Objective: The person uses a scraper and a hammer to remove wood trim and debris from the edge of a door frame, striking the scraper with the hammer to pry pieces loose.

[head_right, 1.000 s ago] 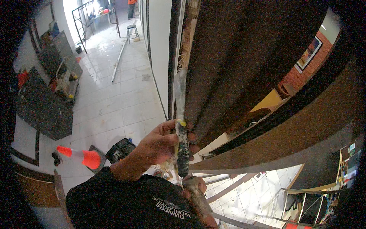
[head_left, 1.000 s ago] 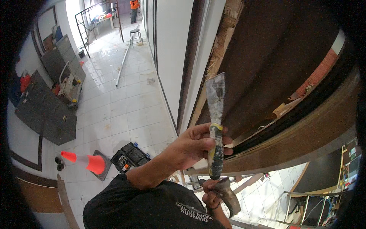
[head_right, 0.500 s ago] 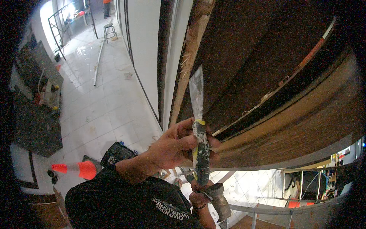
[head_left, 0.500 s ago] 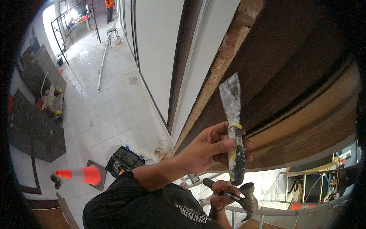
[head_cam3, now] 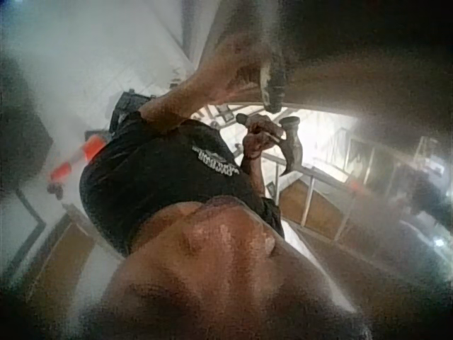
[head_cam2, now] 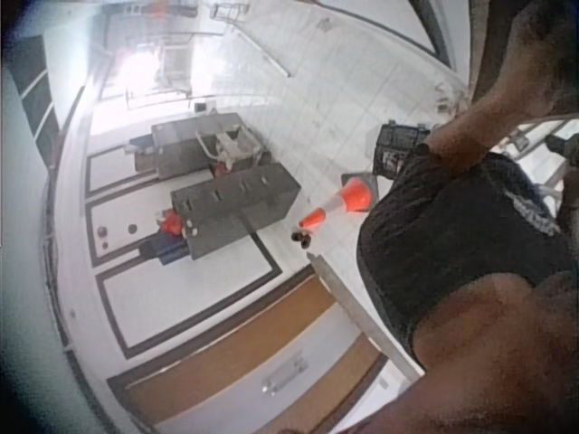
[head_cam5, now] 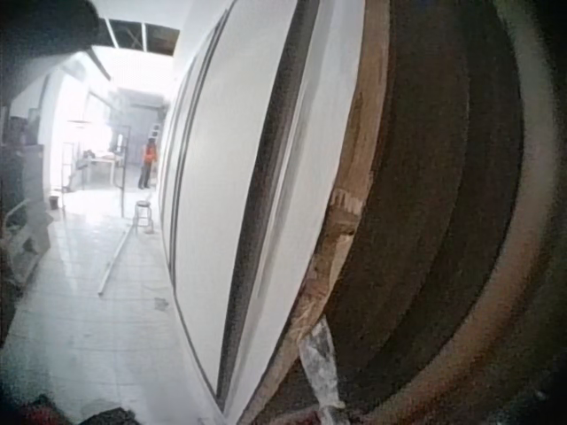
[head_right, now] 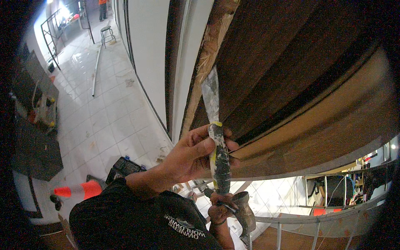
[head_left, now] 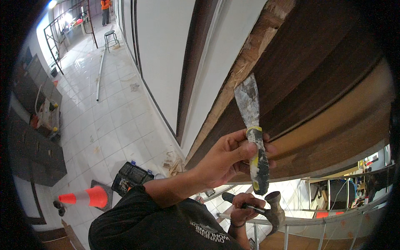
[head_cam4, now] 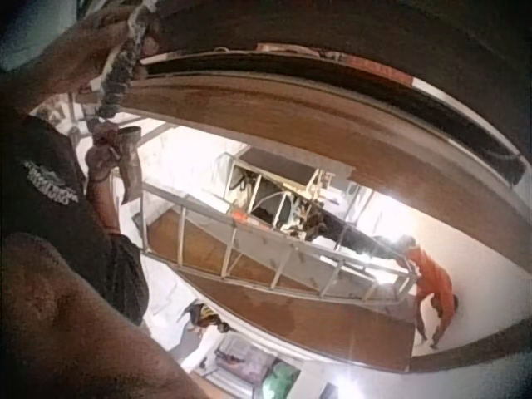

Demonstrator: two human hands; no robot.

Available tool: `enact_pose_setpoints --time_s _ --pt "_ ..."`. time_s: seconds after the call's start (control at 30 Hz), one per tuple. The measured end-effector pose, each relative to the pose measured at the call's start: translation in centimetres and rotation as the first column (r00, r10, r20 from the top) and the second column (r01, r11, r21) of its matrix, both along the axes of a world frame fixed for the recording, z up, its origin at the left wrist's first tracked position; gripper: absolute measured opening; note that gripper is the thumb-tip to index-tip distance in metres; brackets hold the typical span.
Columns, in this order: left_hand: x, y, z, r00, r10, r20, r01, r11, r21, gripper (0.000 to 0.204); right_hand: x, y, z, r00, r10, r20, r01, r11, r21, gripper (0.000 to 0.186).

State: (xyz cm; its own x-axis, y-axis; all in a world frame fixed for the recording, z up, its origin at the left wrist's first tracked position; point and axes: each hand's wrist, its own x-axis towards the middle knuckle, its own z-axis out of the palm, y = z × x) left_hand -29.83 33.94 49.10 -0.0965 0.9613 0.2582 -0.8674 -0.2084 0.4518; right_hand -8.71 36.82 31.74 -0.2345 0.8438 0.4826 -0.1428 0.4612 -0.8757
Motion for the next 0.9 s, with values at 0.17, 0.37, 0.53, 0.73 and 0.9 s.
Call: enact_pose_setpoints --time_s 0.17,0.37,0.53,0.73,0.9 --pt "-0.1 0.1 -0.4 1.000 0.002 0.011 -0.002 1.000 0.022 0.042 -3.4 -1.0 4.4 0.989 0.081 -0.121 -0.066 0.990 0.126 0.047" --pt "0.1 0.4 -0.5 0.999 0.008 0.032 -0.010 0.998 0.054 0.040 -3.5 -1.1 5.3 0.987 0.146 -0.062 -0.135 0.979 0.153 0.048" --pt "-0.1 0.0 0.1 0.995 -0.024 0.096 0.022 1.000 0.020 0.038 -2.2 -0.8 5.1 0.983 0.170 0.068 -0.182 0.946 0.270 0.051" --pt "-0.4 -0.6 0.9 0.996 -0.051 0.070 0.053 0.998 -0.025 0.038 -2.3 -3.7 5.5 0.967 0.177 0.184 -0.177 0.984 -0.018 0.048" --pt "-0.7 -0.9 0.5 0.990 -0.053 0.130 0.054 0.999 0.000 0.037 -1.6 -2.7 7.5 0.892 0.376 0.249 -0.394 0.919 0.024 0.043"
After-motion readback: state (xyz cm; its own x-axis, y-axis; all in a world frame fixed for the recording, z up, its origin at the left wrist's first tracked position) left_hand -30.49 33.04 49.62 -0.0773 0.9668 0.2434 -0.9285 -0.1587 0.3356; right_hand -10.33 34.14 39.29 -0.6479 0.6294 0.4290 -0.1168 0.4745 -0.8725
